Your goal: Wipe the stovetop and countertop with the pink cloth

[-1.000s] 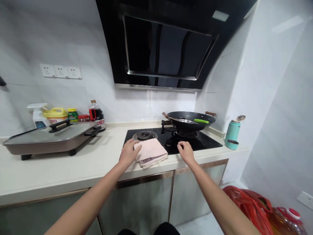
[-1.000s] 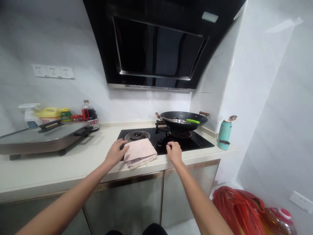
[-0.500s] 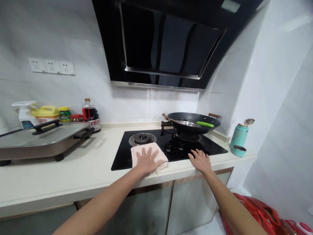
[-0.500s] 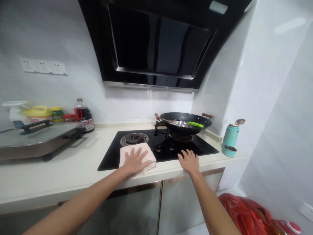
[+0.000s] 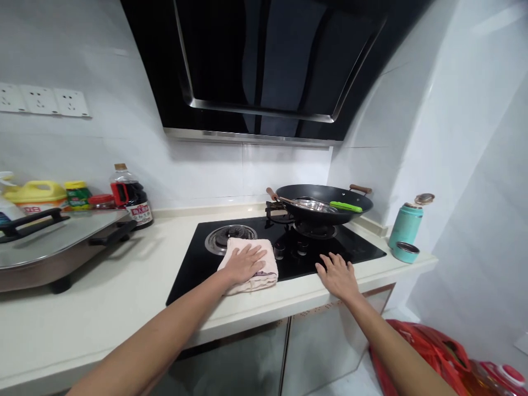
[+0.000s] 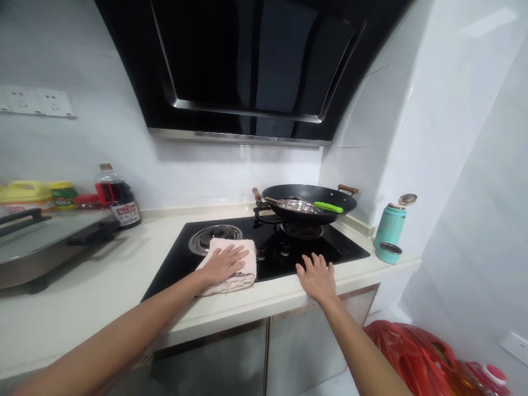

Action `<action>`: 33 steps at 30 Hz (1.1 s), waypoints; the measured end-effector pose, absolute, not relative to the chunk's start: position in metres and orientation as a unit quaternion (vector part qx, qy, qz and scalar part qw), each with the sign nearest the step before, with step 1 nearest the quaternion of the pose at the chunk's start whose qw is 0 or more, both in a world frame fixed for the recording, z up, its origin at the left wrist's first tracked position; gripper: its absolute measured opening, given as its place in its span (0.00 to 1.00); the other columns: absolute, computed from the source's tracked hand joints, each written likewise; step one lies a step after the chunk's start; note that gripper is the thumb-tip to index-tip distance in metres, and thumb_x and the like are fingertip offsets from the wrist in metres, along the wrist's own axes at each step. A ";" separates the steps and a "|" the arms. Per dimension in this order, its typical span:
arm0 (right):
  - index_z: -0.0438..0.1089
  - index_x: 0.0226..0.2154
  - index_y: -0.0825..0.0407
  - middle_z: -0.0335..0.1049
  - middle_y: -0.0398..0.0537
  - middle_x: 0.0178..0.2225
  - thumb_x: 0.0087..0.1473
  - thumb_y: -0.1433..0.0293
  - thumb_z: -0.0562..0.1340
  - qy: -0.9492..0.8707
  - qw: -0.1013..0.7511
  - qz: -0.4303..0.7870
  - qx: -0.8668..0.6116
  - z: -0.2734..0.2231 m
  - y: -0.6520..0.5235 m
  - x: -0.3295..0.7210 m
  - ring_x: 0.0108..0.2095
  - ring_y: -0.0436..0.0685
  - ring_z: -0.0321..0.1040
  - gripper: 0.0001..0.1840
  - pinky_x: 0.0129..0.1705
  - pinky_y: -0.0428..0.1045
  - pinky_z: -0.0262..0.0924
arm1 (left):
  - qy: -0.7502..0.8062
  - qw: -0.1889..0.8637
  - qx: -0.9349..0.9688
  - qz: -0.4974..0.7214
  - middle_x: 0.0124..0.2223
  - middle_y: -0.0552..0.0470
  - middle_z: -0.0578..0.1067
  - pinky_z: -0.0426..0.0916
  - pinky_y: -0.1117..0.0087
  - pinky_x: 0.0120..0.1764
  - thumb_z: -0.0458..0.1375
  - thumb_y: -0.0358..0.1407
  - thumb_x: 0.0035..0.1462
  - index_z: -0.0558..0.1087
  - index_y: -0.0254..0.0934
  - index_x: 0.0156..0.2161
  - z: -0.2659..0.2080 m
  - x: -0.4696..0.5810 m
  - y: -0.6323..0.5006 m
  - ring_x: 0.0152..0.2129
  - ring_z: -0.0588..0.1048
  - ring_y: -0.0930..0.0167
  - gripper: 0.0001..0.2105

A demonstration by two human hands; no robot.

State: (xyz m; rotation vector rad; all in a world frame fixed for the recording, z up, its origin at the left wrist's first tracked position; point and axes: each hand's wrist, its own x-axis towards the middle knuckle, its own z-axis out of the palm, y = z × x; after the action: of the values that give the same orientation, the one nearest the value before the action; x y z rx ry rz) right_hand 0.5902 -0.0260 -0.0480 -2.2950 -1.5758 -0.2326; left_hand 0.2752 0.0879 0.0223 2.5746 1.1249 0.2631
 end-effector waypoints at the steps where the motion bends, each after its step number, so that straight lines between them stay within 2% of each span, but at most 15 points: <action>1: 0.63 0.67 0.49 0.55 0.55 0.70 0.69 0.52 0.47 -0.556 0.176 -0.088 -0.808 -0.049 -0.026 0.591 0.71 0.70 0.46 0.32 0.69 0.70 0.39 | 0.392 0.152 0.903 0.091 0.76 0.51 0.51 0.34 0.39 0.68 0.46 0.52 0.68 0.60 0.52 0.71 0.022 0.277 0.094 0.74 0.45 0.54 0.29; 5: 0.67 0.64 0.48 0.60 0.55 0.67 0.69 0.53 0.48 -0.555 0.197 -0.122 -0.799 -0.051 -0.028 0.592 0.68 0.68 0.51 0.31 0.69 0.66 0.42 | 0.401 0.112 0.905 0.087 0.77 0.46 0.47 0.35 0.40 0.69 0.45 0.51 0.69 0.56 0.46 0.73 0.020 0.289 0.114 0.74 0.45 0.54 0.31; 8: 0.69 0.63 0.48 0.63 0.55 0.65 0.69 0.53 0.48 -0.558 0.209 -0.139 -0.791 -0.051 -0.030 0.592 0.66 0.67 0.55 0.30 0.69 0.65 0.43 | 0.424 0.059 0.901 0.070 0.77 0.45 0.48 0.40 0.40 0.68 0.43 0.50 0.70 0.57 0.45 0.73 0.020 0.302 0.124 0.73 0.47 0.54 0.30; 12: 0.68 0.63 0.50 0.63 0.55 0.65 0.69 0.53 0.47 -0.561 0.209 -0.140 -0.788 -0.048 -0.032 0.590 0.66 0.67 0.55 0.31 0.69 0.65 0.45 | 0.454 -0.021 0.890 0.036 0.76 0.44 0.53 0.48 0.41 0.67 0.39 0.45 0.72 0.59 0.44 0.71 0.022 0.323 0.134 0.72 0.52 0.54 0.27; 16: 0.68 0.63 0.50 0.64 0.55 0.65 0.69 0.54 0.48 -0.556 0.206 -0.141 -0.793 -0.045 -0.034 0.587 0.66 0.68 0.55 0.30 0.68 0.66 0.46 | 0.450 -0.047 0.891 0.030 0.73 0.44 0.60 0.47 0.43 0.67 0.43 0.41 0.71 0.65 0.45 0.68 0.026 0.342 0.152 0.69 0.58 0.53 0.24; 23: 0.70 0.62 0.50 0.65 0.55 0.64 0.69 0.55 0.50 -0.560 0.214 -0.158 -0.785 -0.046 -0.034 0.587 0.65 0.68 0.57 0.29 0.67 0.65 0.49 | 0.475 -0.070 0.877 0.031 0.66 0.40 0.70 0.58 0.45 0.60 0.46 0.39 0.70 0.71 0.43 0.63 0.032 0.379 0.193 0.60 0.69 0.50 0.22; 27: 0.71 0.61 0.50 0.66 0.55 0.64 0.69 0.55 0.50 -0.563 0.221 -0.171 -0.778 -0.048 -0.033 0.588 0.65 0.68 0.57 0.29 0.67 0.66 0.50 | 0.493 -0.067 0.866 0.050 0.66 0.41 0.70 0.53 0.40 0.61 0.43 0.41 0.71 0.69 0.45 0.65 0.032 0.396 0.216 0.61 0.67 0.50 0.23; 33: 0.71 0.60 0.49 0.66 0.54 0.63 0.68 0.54 0.50 -0.565 0.226 -0.174 -0.774 -0.049 -0.032 0.590 0.65 0.68 0.58 0.29 0.66 0.66 0.52 | 0.501 -0.016 0.863 0.059 0.74 0.46 0.59 0.45 0.30 0.62 0.37 0.49 0.71 0.63 0.52 0.69 0.029 0.417 0.248 0.68 0.57 0.45 0.27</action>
State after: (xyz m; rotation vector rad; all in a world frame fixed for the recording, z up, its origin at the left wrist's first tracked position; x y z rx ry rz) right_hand 0.5900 -0.0324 -0.0490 -2.1342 -1.5593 -0.4789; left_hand 0.4167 0.2479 0.0292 2.7393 1.5896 0.1870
